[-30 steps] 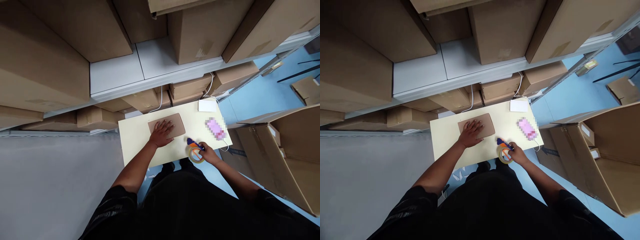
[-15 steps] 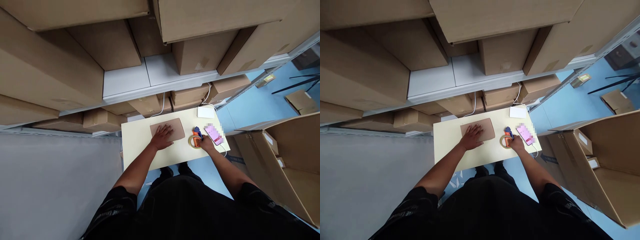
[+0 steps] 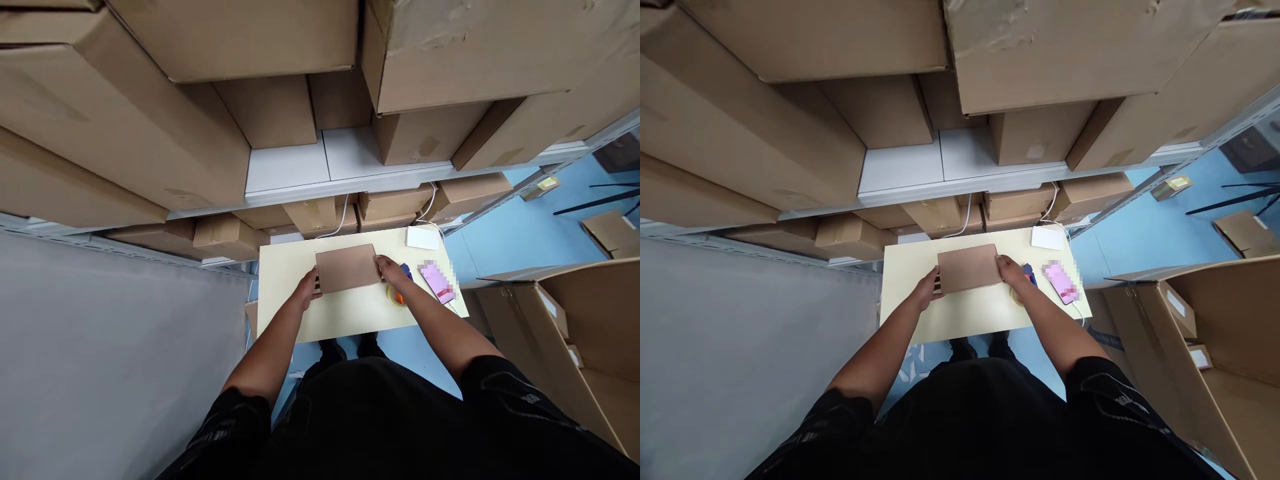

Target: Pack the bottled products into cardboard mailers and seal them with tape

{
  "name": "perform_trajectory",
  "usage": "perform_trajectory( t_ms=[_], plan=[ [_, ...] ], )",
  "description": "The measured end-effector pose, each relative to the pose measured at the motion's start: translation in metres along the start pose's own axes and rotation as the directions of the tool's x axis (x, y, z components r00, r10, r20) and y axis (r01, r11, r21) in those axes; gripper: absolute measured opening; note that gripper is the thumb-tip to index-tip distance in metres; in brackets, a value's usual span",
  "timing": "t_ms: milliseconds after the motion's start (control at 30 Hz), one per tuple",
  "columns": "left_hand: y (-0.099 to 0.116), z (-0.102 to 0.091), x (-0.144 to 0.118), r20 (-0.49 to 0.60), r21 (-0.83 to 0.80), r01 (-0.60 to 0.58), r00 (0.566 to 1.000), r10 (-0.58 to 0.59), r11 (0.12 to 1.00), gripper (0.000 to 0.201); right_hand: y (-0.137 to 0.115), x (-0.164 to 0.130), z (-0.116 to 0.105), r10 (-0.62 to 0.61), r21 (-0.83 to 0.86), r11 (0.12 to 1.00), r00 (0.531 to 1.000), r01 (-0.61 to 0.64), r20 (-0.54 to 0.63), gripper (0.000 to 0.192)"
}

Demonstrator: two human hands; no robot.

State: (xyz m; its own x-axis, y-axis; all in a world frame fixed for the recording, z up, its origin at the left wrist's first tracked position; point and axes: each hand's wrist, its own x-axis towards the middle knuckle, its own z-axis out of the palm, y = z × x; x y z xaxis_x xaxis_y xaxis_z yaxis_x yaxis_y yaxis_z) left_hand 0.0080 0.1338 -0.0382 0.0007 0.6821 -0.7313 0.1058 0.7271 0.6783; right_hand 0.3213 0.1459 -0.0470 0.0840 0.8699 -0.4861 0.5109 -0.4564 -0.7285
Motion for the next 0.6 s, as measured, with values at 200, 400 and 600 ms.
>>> perform_trajectory(
  t_ms=[200,400,600],
  plan=[
    [-0.011,0.005,-0.007,0.04,0.033,-0.177,0.984,0.176,0.984,0.057,-0.015,-0.006,0.002,0.012,-0.02,1.0,1.0,-0.012,0.015,0.048],
    [-0.03,0.001,-0.028,-0.038,-0.185,-0.239,0.971,0.236,0.953,0.05,-0.01,-0.043,0.01,-0.031,0.006,0.999,0.998,0.031,0.051,0.038],
    [-0.058,0.001,-0.043,-0.131,-0.287,-0.317,0.948,0.29,0.904,0.057,0.014,-0.079,0.034,-0.167,-0.003,0.986,0.986,0.168,0.018,0.048]
  ],
)
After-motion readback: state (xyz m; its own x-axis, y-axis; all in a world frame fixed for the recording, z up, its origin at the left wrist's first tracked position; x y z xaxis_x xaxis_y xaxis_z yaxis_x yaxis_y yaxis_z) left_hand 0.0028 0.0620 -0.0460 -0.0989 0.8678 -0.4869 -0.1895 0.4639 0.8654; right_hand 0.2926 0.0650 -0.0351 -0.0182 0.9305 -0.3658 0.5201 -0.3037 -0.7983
